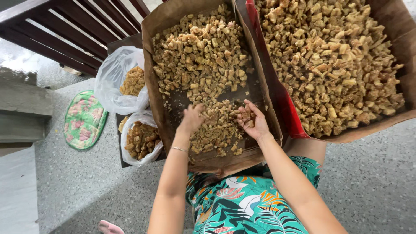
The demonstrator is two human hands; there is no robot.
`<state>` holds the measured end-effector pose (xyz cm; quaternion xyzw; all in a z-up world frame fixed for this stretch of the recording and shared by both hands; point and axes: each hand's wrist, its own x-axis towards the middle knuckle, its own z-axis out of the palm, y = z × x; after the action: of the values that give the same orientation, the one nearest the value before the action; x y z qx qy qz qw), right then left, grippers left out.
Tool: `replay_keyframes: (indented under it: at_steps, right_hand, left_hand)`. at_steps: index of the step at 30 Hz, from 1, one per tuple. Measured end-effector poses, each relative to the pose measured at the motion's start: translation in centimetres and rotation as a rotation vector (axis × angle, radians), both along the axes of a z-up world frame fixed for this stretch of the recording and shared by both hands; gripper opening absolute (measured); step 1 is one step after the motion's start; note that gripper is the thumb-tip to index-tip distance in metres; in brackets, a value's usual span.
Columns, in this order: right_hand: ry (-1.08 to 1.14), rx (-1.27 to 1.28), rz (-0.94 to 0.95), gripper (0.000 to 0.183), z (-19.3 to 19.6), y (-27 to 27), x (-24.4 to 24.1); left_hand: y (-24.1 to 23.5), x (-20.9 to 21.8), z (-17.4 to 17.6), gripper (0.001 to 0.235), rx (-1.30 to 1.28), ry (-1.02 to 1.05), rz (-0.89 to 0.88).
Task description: The person sorts small, light-brown food chunks by hand, picking them up from a cardboard box and transferring them into a plastic bag. The person repeatedly scoops handfuls of the food items and places them into the bag, which is positioned on the floor next to the box.
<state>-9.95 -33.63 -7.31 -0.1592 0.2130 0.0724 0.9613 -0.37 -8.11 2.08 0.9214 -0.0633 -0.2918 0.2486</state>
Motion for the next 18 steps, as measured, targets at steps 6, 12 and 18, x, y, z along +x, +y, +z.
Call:
replay_keyframes:
  at_steps: [6,12,18]
  right_hand:
    - [0.098,0.050,-0.031,0.026,0.0,0.1,0.1]
    - [0.091,0.115,-0.069,0.031,-1.6,-0.4,0.1]
    - [0.052,0.138,-0.045,0.031,0.5,0.0,-0.1]
  left_hand:
    - [-0.5,-1.9,-0.4,0.033,-0.069,0.050,0.029]
    - [4.7,-0.6,-1.4,0.042,-0.941,0.441,0.401]
    - [4.9,-1.5,-0.1,0.046,-1.534,0.723,0.350]
